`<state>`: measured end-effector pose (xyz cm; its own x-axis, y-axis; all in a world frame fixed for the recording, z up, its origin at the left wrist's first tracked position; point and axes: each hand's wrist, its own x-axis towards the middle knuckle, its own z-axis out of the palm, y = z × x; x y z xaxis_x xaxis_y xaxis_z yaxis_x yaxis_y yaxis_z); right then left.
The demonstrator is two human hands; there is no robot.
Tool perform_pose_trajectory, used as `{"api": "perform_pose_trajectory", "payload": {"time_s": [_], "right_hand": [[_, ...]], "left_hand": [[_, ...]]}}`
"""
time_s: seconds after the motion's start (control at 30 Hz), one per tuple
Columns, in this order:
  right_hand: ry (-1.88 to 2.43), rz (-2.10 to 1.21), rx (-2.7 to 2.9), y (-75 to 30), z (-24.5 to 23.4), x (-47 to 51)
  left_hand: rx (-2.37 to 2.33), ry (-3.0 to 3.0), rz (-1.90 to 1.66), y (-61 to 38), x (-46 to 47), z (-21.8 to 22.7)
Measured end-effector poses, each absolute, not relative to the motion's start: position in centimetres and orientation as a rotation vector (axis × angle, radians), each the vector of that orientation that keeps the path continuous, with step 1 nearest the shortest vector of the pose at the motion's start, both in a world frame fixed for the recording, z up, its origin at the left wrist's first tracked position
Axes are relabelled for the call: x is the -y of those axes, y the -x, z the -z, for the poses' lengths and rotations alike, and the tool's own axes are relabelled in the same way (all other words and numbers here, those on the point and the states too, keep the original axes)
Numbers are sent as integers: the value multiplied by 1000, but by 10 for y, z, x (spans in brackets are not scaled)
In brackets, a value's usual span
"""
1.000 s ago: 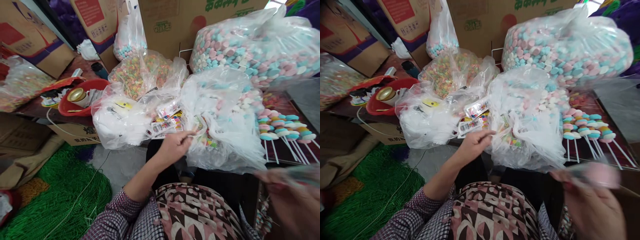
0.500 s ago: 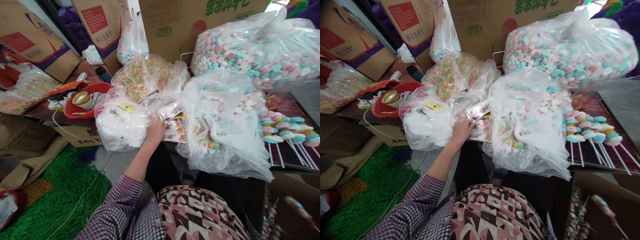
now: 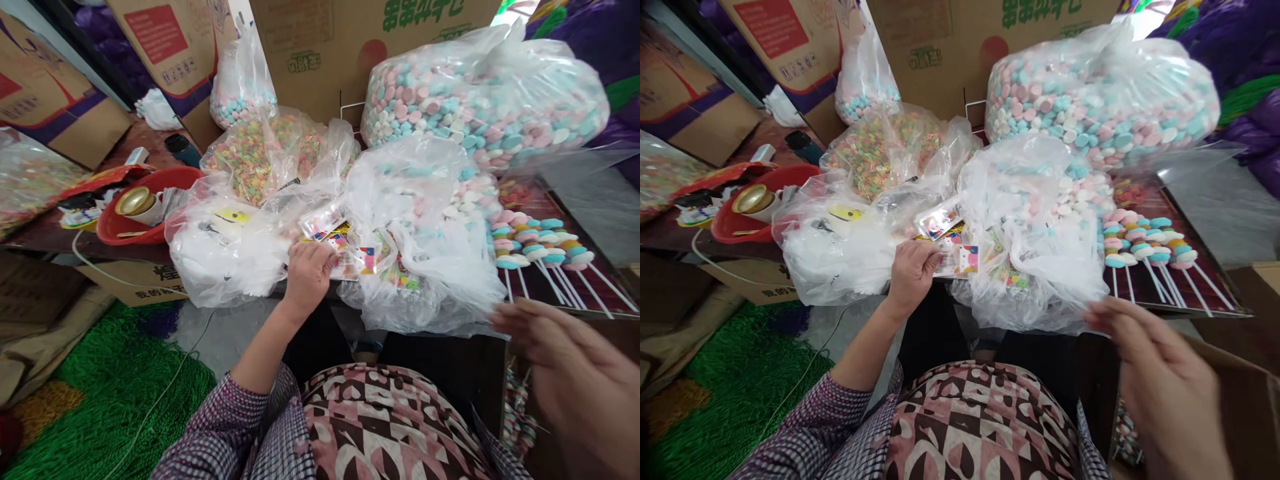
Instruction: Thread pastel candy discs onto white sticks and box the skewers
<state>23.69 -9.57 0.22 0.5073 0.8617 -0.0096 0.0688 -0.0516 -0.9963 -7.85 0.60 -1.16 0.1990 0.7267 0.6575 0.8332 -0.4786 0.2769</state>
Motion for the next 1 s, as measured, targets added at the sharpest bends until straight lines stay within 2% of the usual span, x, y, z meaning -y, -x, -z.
{"api": "perform_pose_trajectory", "payload": {"time_s": [0.1, 0.2, 0.3, 0.43, 0.57, 0.67, 0.77, 1.0], "right_hand": [[1350, -1180, 940, -185, -9, 62], [1299, -1345, 965, -156, -10, 42], [1281, -1329, 870, -150, -3, 38], [1297, -1264, 902, -157, 5, 42], [1363, -1074, 1066, -166, 9, 46], [1452, -932, 1152, -169, 13, 49], [1511, -880, 1142, -167, 17, 51], [1260, -1240, 956, -166, 16, 46]], "left_hand": [[1351, 2462, 1206, 48, 7, 0], [1338, 2546, 1256, 28, 17, -3], [1545, 2710, 1413, 23, 21, -4], [2135, 3141, 1712, 27, 17, -12], [2441, 3396, 1779, 29, 12, -16], [2462, 3251, 1847, 26, 14, -14], [2458, 3185, 1761, 22, 17, -11], [2289, 3081, 1539, 15, 17, -4]]}}
